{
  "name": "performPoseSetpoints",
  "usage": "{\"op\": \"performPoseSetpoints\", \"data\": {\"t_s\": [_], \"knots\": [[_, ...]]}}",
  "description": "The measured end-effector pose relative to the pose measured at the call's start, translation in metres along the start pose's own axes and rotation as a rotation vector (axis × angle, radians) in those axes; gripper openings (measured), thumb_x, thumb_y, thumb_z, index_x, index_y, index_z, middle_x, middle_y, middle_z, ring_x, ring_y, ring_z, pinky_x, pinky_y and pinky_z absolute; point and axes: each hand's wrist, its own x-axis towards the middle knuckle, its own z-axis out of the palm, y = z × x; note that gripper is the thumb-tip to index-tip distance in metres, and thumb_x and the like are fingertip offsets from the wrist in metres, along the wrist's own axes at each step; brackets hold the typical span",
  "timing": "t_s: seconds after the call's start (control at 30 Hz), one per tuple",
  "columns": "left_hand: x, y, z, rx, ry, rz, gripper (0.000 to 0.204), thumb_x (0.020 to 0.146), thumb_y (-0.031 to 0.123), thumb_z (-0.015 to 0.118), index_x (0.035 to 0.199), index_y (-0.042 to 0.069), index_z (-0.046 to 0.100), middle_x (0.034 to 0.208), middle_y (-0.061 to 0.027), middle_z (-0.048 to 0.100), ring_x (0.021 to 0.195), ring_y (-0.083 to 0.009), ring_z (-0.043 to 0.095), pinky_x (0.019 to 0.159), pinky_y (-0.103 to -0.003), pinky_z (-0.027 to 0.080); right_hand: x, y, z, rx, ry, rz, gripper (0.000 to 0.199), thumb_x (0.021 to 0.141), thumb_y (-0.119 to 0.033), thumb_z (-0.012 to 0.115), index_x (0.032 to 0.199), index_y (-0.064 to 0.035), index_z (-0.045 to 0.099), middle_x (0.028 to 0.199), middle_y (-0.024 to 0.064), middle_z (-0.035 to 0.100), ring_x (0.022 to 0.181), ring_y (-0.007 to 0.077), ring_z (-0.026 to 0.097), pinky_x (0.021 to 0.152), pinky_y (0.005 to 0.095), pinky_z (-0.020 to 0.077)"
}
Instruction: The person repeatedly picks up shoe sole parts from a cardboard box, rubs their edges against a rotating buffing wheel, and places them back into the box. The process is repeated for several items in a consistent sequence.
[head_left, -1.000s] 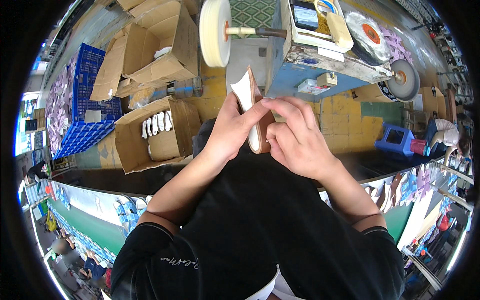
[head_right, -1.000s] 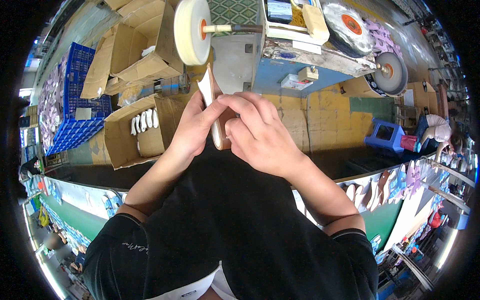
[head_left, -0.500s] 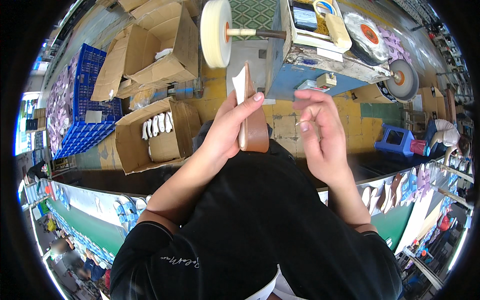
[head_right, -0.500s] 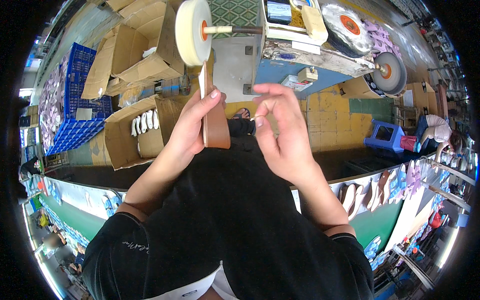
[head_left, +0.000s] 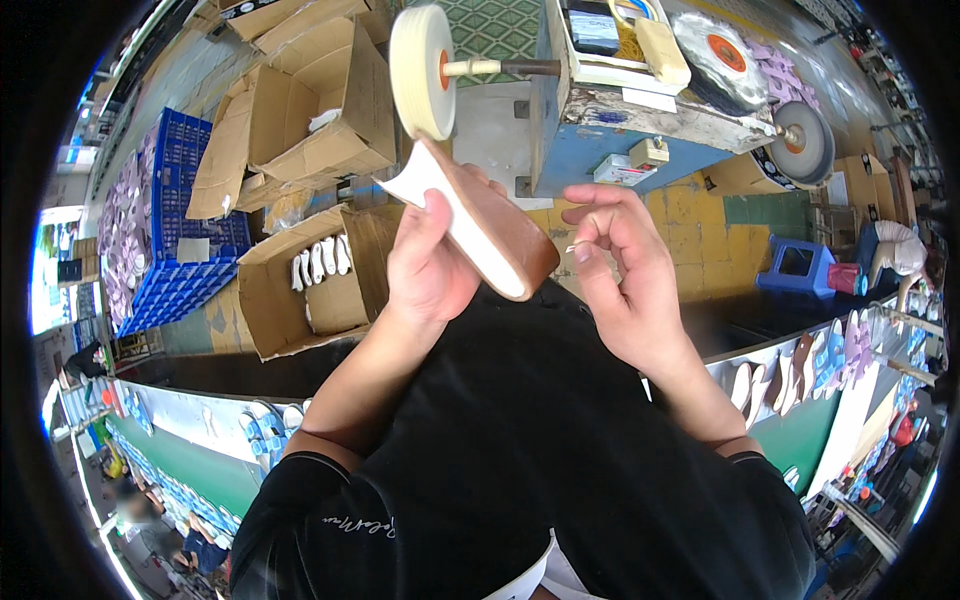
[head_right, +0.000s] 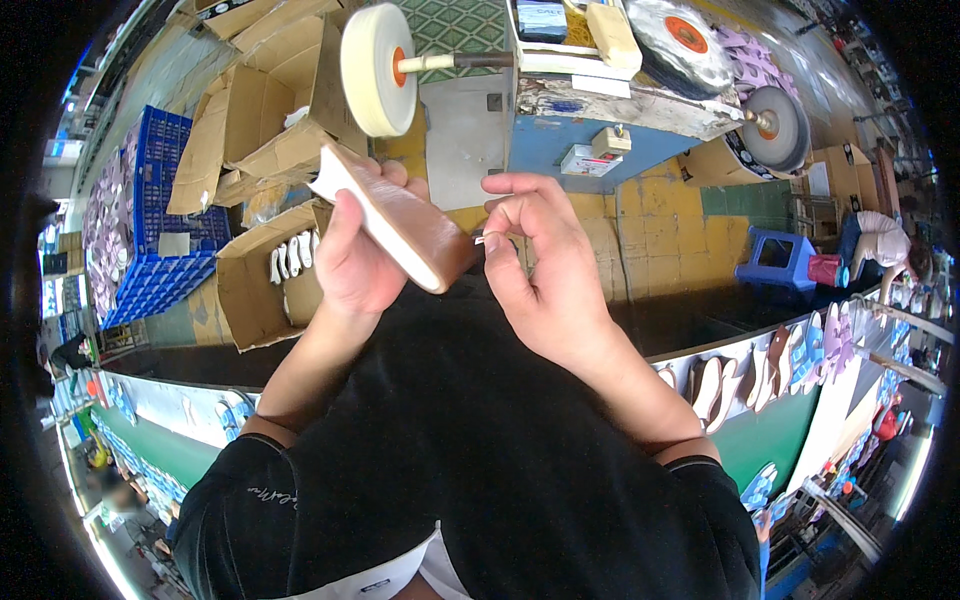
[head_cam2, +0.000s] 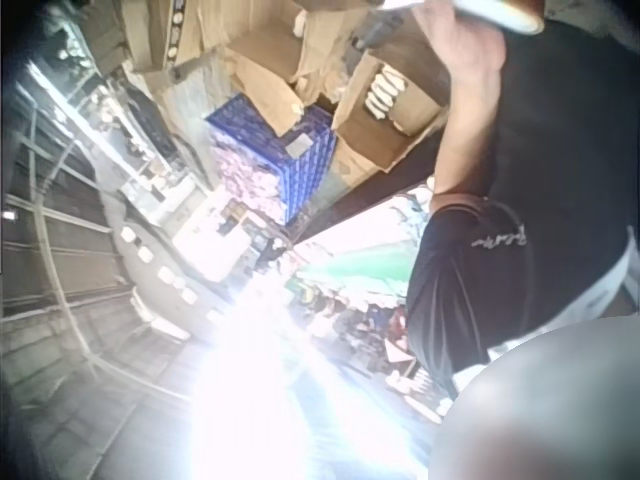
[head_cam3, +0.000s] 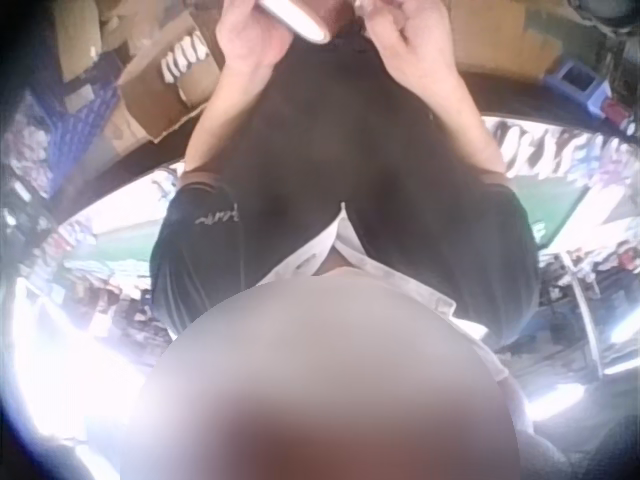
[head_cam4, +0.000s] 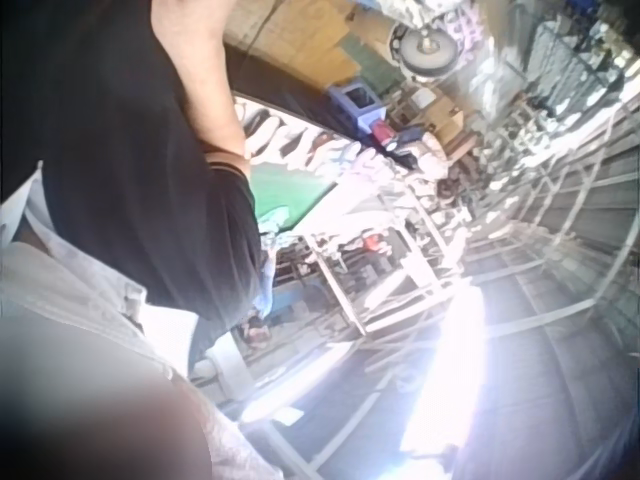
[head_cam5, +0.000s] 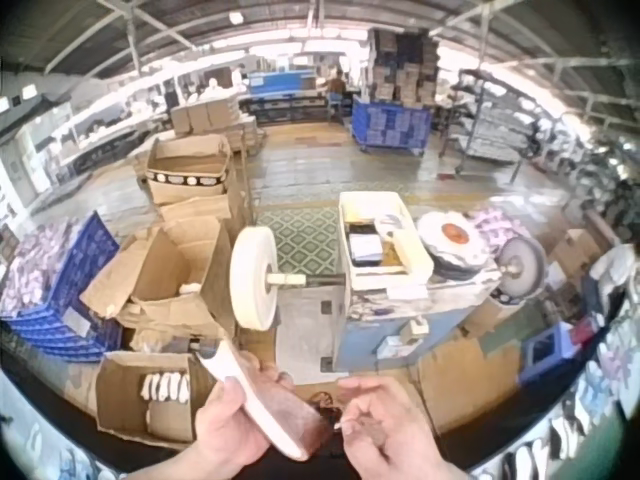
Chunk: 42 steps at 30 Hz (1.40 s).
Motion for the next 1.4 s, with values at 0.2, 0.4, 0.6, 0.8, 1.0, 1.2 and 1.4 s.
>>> {"op": "performPoseSetpoints", "data": {"t_s": [0.2, 0.4, 0.6, 0.8, 1.0, 1.2, 1.4], "knots": [[0.007, 0.021, 0.011, -0.177, -0.281, -0.04, 0.046, 0.105, 0.055, 0.086, 0.113, 0.022, 0.055, 0.108, 0.0042, 0.049, 0.105, -0.0194, 0.049, 0.097, -0.043, 0.044, -0.006, -0.001, 0.004, 0.181, 0.076, 0.018, 0.005, 0.11, 0.002, 0.061, 0.111, -0.0021, 0.062, 0.152, 0.0199, 0.061, 0.128, 0.0255, 0.07, 0.109, 0.0388, 0.0557], [0.008, 0.02, 0.006, -0.171, -0.223, 0.011, 0.039, 0.109, 0.05, 0.083, 0.121, 0.019, 0.062, 0.115, 0.0029, 0.058, 0.113, -0.0196, 0.055, 0.102, -0.044, 0.048, -0.005, -0.006, 0.004, 0.181, 0.123, 0.004, 0.008, 0.104, 0.004, 0.064, 0.109, -0.002, 0.064, 0.148, 0.0207, 0.064, 0.125, 0.029, 0.071, 0.108, 0.0426, 0.0563], [-0.003, 0.0, 0.0, 0.166, 0.083, 0.099, 0.046, 0.12, 0.033, 0.069, 0.156, 0.005, 0.062, 0.15, -0.0084, 0.072, 0.14, -0.0243, 0.068, 0.123, -0.048, 0.05, 0.001, -0.015, 0.01, -0.148, 0.052, -0.179, 0.016, 0.095, 0.004, 0.073, 0.107, -0.0023, 0.066, 0.154, 0.023, 0.061, 0.137, 0.0422, 0.065, 0.117, 0.0494, 0.0525], [-0.006, -0.015, 0.001, 0.287, 0.154, 0.109, 0.041, 0.12, 0.028, 0.071, 0.152, 0.003, 0.064, 0.147, -0.0086, 0.073, 0.132, -0.0188, 0.07, 0.115, -0.043, 0.056, 0.014, -0.005, 0.023, -0.343, 0.074, -0.279, 0.024, 0.089, 0.004, 0.081, 0.105, -0.0037, 0.066, 0.155, 0.0242, 0.06, 0.138, 0.047, 0.062, 0.115, 0.0523, 0.053], [-0.005, -0.017, 0.002, 0.381, 0.18, 0.148, 0.042, 0.12, 0.028, 0.071, 0.152, 0.002, 0.062, 0.144, -0.0092, 0.074, 0.128, -0.0174, 0.071, 0.111, -0.04, 0.057, 0.012, -0.004, 0.027, -0.388, 0.065, -0.254, 0.025, 0.089, 0.004, 0.083, 0.106, -0.0041, 0.066, 0.157, 0.0236, 0.06, 0.142, 0.0471, 0.061, 0.117, 0.0519, 0.0513], [-0.005, -0.018, 0.003, 0.395, 0.178, 0.136, 0.042, 0.12, 0.024, 0.072, 0.153, 0.0, 0.062, 0.143, -0.0088, 0.074, 0.128, -0.0158, 0.07, 0.11, -0.037, 0.057, 0.016, 0.005, 0.032, -0.435, 0.109, -0.305, 0.027, 0.084, 0.003, 0.086, 0.102, -0.0032, 0.066, 0.152, 0.0221, 0.062, 0.131, 0.0469, 0.064, 0.108, 0.0537, 0.0554], [-0.007, -0.018, 0.007, 0.411, 0.181, 0.127, 0.035, 0.118, 0.023, 0.076, 0.143, 0.001, 0.064, 0.131, -0.0041, 0.074, 0.119, -0.0091, 0.067, 0.105, -0.03, 0.054, 0.016, 0.008, 0.031, -0.34, 0.156, -0.212, 0.031, 0.084, -0.001, 0.091, 0.103, -0.0046, 0.068, 0.144, 0.0198, 0.07, 0.13, 0.044, 0.068, 0.109, 0.0533, 0.057]]}}
